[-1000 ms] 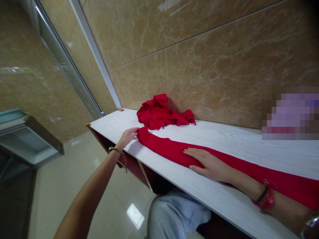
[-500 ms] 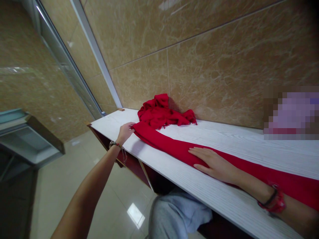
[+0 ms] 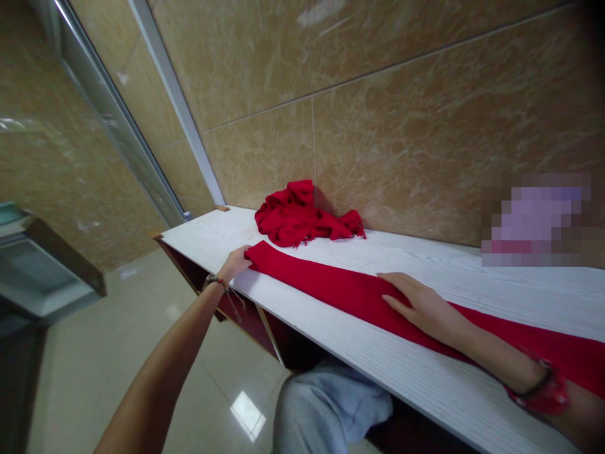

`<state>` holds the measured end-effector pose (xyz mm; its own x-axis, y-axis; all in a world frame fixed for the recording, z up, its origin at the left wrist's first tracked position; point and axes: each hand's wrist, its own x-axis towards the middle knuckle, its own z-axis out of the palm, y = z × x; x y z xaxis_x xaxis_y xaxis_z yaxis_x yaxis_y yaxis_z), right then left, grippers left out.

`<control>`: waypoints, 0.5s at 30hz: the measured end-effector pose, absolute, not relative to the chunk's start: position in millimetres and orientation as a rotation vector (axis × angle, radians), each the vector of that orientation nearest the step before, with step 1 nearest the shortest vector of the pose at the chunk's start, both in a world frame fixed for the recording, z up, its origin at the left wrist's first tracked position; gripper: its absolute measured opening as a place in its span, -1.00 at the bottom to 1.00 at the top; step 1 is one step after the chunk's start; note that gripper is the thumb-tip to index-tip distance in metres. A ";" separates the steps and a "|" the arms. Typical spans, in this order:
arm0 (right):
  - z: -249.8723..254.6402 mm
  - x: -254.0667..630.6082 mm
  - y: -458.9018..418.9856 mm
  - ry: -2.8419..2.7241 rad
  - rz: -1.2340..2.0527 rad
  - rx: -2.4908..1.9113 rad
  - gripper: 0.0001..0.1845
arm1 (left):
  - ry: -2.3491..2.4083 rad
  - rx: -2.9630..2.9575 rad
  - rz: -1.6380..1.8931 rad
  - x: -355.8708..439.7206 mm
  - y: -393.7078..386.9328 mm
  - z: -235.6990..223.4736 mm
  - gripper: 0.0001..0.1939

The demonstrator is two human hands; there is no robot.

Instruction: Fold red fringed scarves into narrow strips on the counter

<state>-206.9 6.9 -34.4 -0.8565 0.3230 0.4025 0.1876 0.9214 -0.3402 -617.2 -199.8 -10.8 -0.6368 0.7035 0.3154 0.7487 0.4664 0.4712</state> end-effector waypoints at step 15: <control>-18.3 -178.3 64.4 -2.730 0.436 -0.473 -0.73 | -2.422 -1.406 -0.010 -618.0 -222.0 -10.7 -0.34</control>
